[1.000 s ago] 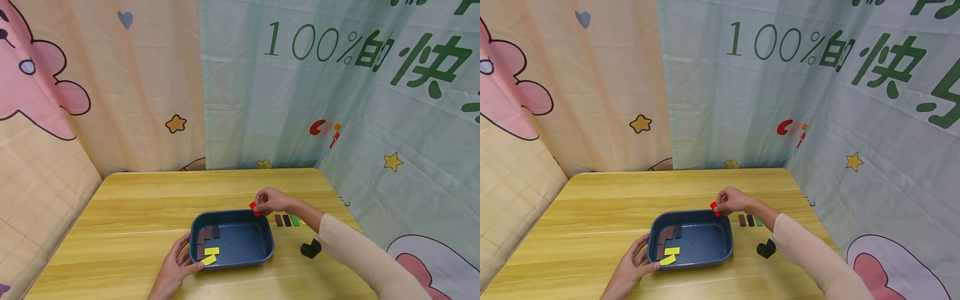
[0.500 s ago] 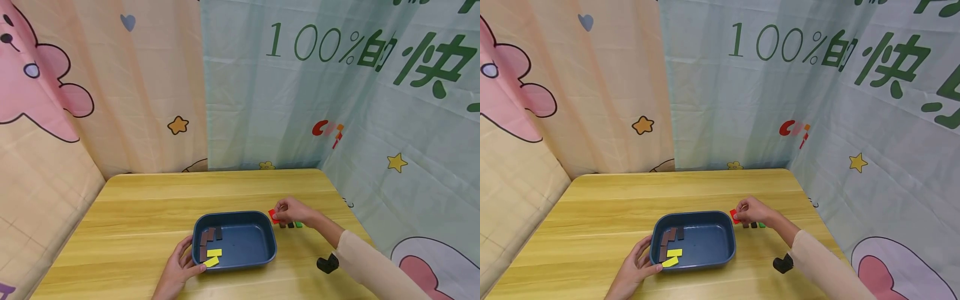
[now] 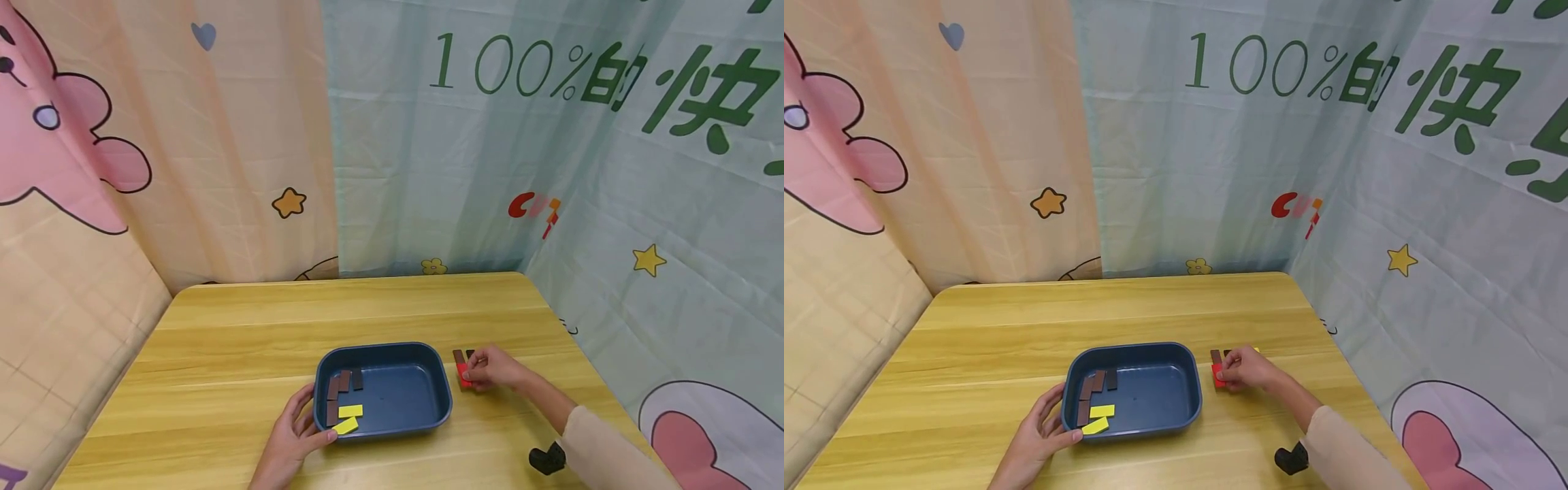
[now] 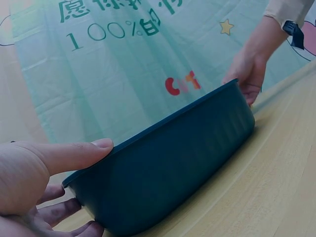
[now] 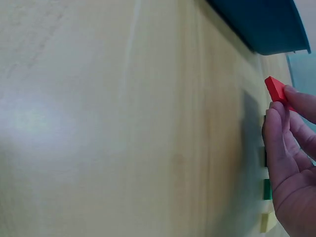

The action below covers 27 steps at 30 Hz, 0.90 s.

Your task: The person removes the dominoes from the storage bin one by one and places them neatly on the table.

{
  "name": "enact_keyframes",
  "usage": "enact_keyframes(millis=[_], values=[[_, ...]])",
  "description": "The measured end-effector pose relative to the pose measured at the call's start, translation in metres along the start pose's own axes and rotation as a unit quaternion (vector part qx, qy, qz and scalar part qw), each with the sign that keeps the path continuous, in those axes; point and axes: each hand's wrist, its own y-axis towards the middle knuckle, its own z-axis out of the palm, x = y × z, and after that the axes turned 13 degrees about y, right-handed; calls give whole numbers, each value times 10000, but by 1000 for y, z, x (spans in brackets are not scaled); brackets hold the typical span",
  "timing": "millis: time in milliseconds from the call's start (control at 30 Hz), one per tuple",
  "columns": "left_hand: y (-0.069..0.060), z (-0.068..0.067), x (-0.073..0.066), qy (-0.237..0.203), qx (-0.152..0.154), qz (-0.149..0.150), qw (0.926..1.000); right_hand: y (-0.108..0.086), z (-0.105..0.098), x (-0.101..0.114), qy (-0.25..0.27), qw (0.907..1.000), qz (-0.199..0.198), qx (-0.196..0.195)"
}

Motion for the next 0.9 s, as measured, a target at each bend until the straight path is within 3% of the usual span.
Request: enact_keyframes(millis=[233,567,733,900], values=[[0,1,0,-105,25,51,9999,-6,2,-13,-180,9995,141,-238],[0,2,2,-28,-30,13,10000,-13,18,-3,-1123,9883,245,-1002],[0,1,0,-35,-15,2,10000,-16,25,-1,-1200,9824,392,-1377],[0,1,0,-117,8,37,9999,-17,25,0,-1225,9818,404,-1395]])
